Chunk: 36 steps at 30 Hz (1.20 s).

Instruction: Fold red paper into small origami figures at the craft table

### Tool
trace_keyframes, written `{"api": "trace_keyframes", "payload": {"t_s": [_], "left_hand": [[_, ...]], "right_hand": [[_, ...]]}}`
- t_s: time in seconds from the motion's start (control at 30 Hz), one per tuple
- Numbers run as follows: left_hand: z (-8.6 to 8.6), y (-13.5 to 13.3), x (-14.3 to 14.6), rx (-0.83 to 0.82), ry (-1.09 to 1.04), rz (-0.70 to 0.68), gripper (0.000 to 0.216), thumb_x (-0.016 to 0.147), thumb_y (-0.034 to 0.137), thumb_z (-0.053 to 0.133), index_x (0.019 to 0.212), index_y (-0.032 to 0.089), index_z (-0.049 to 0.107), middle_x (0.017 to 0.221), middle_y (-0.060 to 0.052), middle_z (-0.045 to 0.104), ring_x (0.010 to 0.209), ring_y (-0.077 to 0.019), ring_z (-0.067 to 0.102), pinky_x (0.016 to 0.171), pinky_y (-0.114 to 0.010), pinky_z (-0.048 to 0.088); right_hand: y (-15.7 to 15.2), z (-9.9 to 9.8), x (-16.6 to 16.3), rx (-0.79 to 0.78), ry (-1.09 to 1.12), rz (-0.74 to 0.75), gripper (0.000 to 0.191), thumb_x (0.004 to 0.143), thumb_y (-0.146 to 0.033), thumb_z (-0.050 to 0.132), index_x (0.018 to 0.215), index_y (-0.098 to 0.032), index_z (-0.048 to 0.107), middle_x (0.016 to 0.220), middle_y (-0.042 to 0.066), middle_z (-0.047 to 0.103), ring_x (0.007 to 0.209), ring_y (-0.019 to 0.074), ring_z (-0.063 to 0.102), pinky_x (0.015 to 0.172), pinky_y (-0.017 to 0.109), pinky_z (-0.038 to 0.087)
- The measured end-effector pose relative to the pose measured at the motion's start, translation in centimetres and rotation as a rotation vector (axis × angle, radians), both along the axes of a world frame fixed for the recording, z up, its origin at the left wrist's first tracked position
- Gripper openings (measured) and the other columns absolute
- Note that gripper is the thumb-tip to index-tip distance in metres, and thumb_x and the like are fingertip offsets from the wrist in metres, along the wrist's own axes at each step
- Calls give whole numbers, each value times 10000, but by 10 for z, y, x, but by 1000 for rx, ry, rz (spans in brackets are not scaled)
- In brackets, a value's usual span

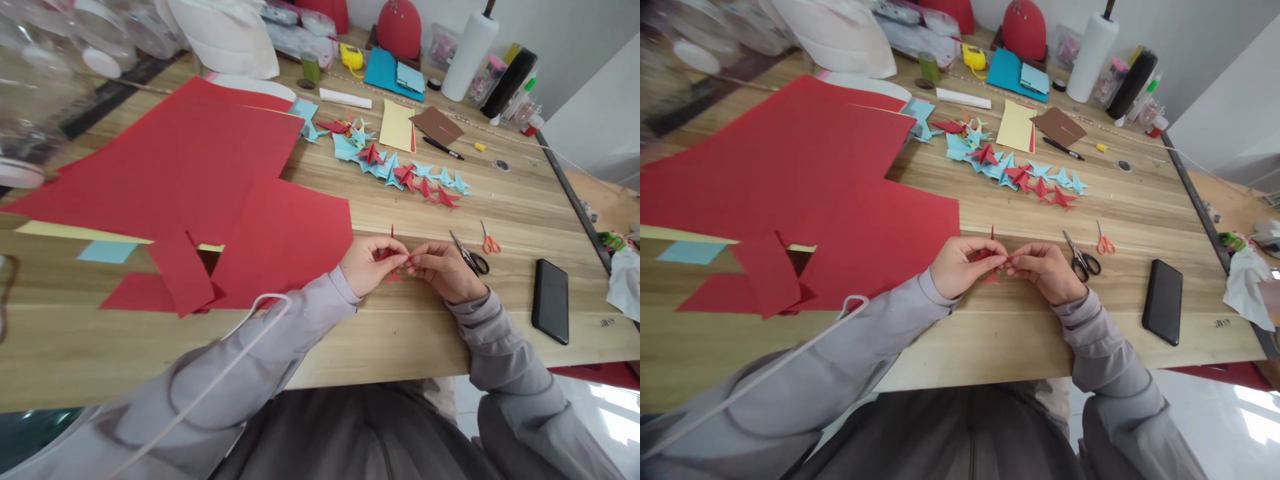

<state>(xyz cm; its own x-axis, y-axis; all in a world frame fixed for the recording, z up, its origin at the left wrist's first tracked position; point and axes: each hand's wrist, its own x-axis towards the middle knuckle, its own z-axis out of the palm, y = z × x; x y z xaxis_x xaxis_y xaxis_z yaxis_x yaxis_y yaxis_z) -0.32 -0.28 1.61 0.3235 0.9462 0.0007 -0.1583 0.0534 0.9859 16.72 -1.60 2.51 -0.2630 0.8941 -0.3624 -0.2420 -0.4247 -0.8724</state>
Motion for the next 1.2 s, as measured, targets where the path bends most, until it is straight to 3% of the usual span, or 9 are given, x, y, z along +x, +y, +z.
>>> {"api": "trace_keyframes", "payload": {"t_s": [0.5, 0.87, 1.2], "left_hand": [[0, -3, 2, 33, 33, 46, 98, 676, 226, 686, 707, 134, 668, 648, -21, 667, 563, -113, 601, 593, -251, 540], [1, -4, 4, 5, 7, 85, 83, 676, 209, 689, 699, 129, 680, 624, -23, 673, 547, -120, 609, 567, -256, 535], [-4, -5, 3, -51, -52, 94, 152, 647, 247, 750, 705, 123, 683, 627, -28, 681, 560, -119, 620, 602, -264, 544]], "right_hand": [[-2, -1, -7, -32, 27, -93, 149, 585, -191, 807, 621, -144, 671, 606, 7, 685, 559, 90, 613, 584, 222, 489], [-4, 0, -12, 20, 46, -153, 175, 578, -181, 807, 693, -164, 676, 633, -14, 691, 545, 79, 600, 564, 212, 483], [-4, -1, -12, 23, 86, -114, 122, 609, -178, 781, 693, -148, 698, 630, 5, 697, 574, 87, 628, 581, 208, 487]]}}
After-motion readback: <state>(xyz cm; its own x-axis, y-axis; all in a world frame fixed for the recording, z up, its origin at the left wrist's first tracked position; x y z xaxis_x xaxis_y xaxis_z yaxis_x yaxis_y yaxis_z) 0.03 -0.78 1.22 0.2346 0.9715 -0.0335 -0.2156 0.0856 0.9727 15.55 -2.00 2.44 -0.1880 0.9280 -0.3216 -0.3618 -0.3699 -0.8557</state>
